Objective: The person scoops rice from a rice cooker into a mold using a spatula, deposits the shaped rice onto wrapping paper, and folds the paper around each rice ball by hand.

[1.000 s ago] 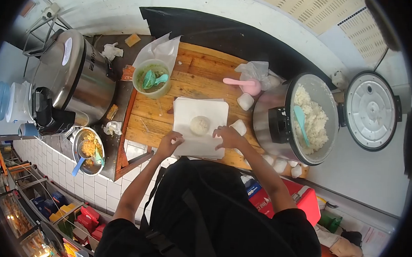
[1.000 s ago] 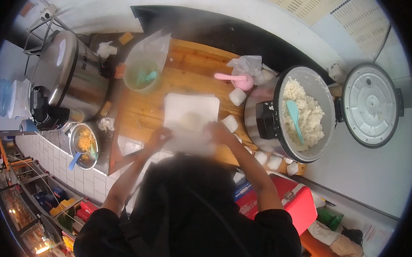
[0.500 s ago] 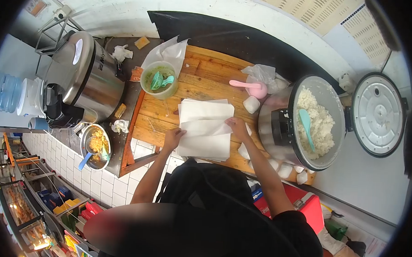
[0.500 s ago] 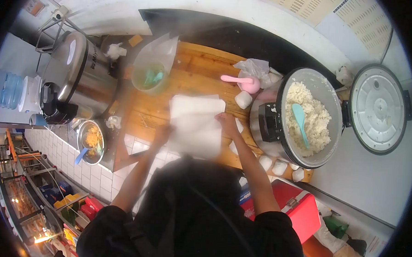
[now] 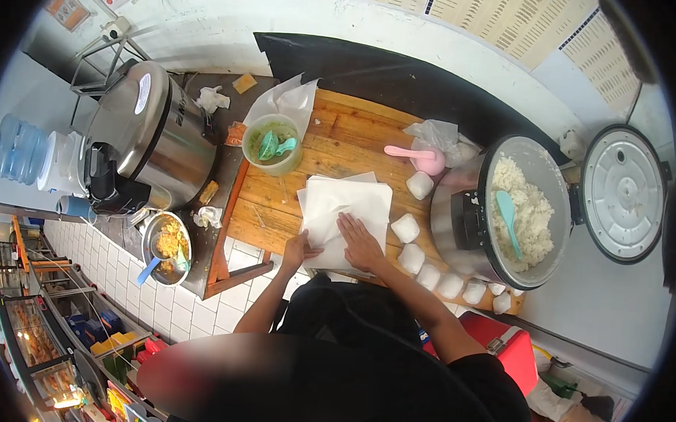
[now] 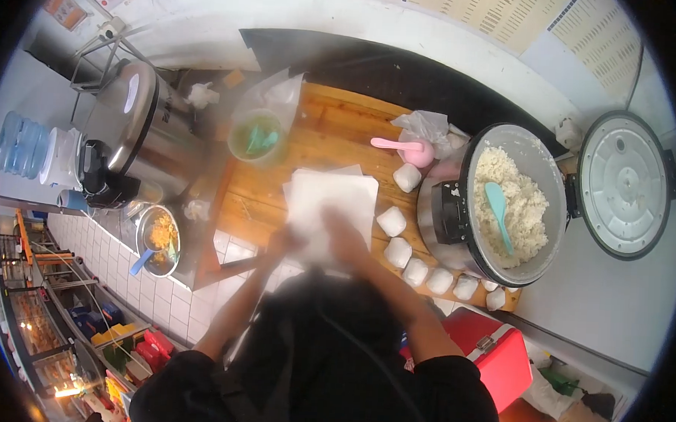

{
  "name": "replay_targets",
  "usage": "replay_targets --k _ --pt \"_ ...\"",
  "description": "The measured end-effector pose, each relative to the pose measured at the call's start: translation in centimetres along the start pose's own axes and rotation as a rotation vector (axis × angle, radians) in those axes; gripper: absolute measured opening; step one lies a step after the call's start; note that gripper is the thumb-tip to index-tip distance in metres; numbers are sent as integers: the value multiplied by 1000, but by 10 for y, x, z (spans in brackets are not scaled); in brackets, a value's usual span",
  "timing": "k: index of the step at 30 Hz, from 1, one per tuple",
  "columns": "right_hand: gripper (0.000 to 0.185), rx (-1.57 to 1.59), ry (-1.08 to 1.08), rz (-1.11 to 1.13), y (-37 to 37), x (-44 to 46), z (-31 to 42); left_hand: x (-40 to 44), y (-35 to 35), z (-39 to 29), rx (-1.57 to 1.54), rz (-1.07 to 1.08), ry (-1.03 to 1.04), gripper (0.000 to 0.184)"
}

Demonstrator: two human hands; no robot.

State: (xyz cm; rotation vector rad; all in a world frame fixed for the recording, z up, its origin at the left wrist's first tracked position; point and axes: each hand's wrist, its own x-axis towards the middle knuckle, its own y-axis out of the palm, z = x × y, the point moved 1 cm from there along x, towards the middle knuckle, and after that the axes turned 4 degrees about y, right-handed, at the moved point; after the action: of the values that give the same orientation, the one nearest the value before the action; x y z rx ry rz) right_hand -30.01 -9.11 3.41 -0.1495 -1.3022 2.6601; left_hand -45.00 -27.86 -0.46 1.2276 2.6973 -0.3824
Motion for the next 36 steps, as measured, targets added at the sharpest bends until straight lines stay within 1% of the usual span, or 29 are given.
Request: replay_targets --k 2,3,4,5,6,7,9,10,12,13,15,16,18,19,20,21,22,23,24,26,27,28,30,31,32,34,35,36 --pt "80 -126 31 -11 6 1 5 11 -12 -23 66 30 -76 49" --pt "80 -129 34 -16 7 1 7 31 -17 -11 159 -20 -20 44" --pt "80 -201 23 -22 7 2 8 48 -19 -23 249 -73 37 40" --pt "80 -273 12 -26 7 2 7 63 -18 -35 126 -104 113 35" --pt "80 -276 14 -29 3 1 8 74 -17 -63 2 -135 187 36" --pt "80 -272 29 -24 -1 0 11 88 -20 -72 1 -131 190 36" --pt "81 -271 46 -23 -6 -3 12 113 -29 -84 312 -73 254 55" --pt "81 -291 68 -33 -7 -5 12 126 -36 -77 310 -70 261 55" --pt "81 -314 93 -51 -9 -7 11 146 -45 -72 598 126 590 68" --pt "81 -289 72 -54 -10 -8 12 151 -44 -69 599 129 596 68" --pt "82 -263 53 -62 -10 -8 13 157 -40 -63 875 440 569 57" --pt "83 -265 17 -51 -6 -7 13 156 -33 -62 878 442 570 57" --pt "84 -264 -21 -44 2 -4 11 150 -3 -62 899 197 548 39" --pt "86 -267 -2 -50 8 -4 9 135 8 -88 924 178 530 24" --pt "88 -271 16 -56 10 -2 8 124 18 -100 926 179 530 24" --pt "88 -269 16 -58 11 -1 9 112 26 -106 1053 147 531 18" --pt "82 -241 45 -101 12 0 12 95 31 -113 1180 116 529 14" --pt "76 -213 73 -144 13 1 13 70 32 -128 1027 56 598 11" --pt "76 -208 73 -142 16 2 10 62 33 -118 1082 116 578 11" --pt "60 -351 32 -146 22 6 -3 44 38 -97 937 85 575 9" --pt "42 -503 -120 -358 -4 4 8 38 41 -93 938 79 572 9" --pt "42 -500 -126 -355 -18 9 8 30 43 -91 897 73 605 9" --pt "29 -652 -150 -270 -37 22 3 18 48 -90 856 69 630 10" --pt "14 -707 -7 9 -40 34 -2 15 51 -92 775 69 564 9" --pt "14 -707 -10 8 -45 39 -10 14 51 -94 695 68 499 9" --pt "7 -666 -166 85 -43 39 -32 16 49 -77 693 92 533 8" --pt "6 -630 -134 154 -43 41 -36 19 48 -67 689 115 571 7" --pt "6 -631 -138 152 -48 42 -33 20 48 -63 690 111 572 7"
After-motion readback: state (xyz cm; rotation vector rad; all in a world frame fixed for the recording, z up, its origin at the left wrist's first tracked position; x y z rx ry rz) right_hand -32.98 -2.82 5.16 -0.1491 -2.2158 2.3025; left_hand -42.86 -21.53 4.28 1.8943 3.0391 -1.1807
